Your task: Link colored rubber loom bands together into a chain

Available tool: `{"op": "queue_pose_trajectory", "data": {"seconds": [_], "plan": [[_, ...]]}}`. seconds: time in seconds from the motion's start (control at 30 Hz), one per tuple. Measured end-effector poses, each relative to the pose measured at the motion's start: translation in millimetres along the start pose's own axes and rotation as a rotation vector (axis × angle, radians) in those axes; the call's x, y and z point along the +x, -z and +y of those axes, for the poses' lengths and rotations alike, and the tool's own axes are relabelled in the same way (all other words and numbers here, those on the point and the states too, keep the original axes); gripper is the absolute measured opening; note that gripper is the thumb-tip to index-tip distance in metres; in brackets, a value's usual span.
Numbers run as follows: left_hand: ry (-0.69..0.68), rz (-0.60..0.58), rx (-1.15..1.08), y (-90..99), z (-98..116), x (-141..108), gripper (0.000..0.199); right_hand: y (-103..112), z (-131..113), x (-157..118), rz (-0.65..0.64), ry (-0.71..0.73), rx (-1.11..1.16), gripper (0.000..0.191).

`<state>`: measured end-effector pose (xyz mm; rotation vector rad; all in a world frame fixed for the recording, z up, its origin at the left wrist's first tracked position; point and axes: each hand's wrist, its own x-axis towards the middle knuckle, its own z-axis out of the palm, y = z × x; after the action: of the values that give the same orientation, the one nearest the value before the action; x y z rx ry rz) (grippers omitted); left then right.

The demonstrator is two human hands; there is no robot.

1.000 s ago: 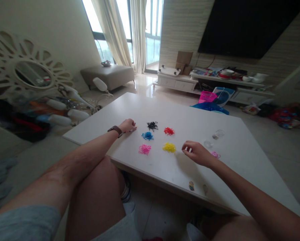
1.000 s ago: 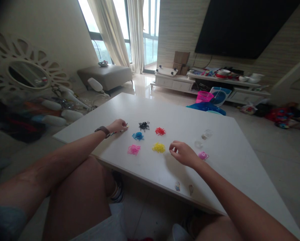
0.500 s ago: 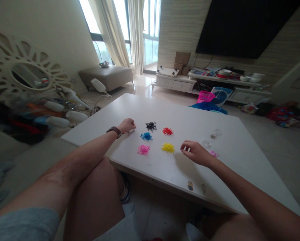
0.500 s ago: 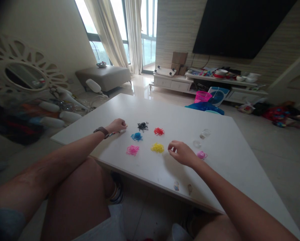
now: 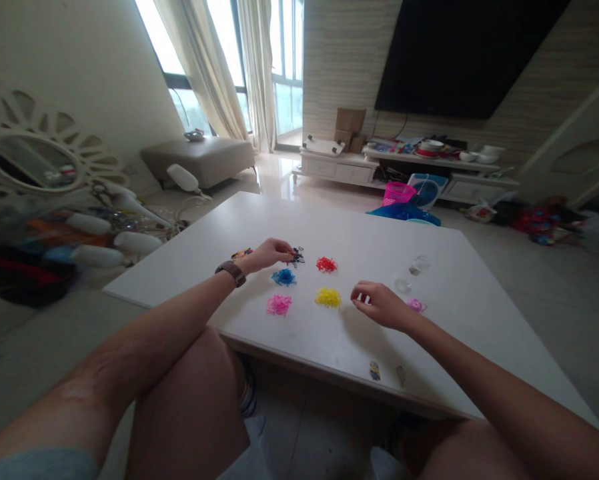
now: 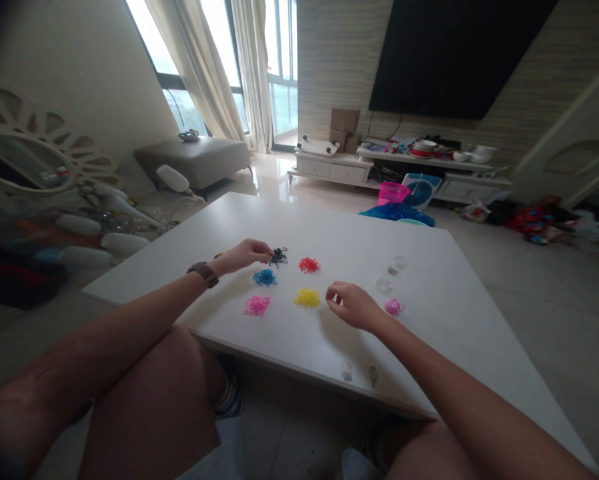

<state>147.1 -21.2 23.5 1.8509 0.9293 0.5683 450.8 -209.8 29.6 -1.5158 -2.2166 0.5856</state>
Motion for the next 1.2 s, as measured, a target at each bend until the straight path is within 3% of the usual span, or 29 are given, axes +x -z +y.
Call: {"op": "queue_pose_trajectory", "data": {"seconds": [0.17,0.27,0.37,0.43,0.53,0.93,1.2], "plan": [[-0.061,-0.177,-0.176,-47.3,44,-4,0.024,-2,-4,2,0.132,0.019,0.076,0.009],[-0.078,-0.291,-0.239,-73.4,65,-11,0.024,0,-12,3,0.237,0.025,0.19,0.02],[-0.054,-0.383,-0.296,-94.4,76,-19,0.026,5,-22,2,0.259,0.061,0.31,0.031],[-0.044,-0.43,-0.312,-103.5,79,-23,0.028,8,-29,0,0.242,0.1,0.333,0.025],[-0.013,-0.456,-0.338,-108.8,79,-26,0.03,13,-36,-2,0.24,0.133,0.293,0.014],[0.132,-0.354,-0.51,-108.4,74,-23,0.031,14,-30,1,0.361,0.053,0.313,0.009],[0.28,-0.358,-0.804,-111.5,72,-22,0.007,15,-29,0,0.404,0.043,0.325,0.007]]}}
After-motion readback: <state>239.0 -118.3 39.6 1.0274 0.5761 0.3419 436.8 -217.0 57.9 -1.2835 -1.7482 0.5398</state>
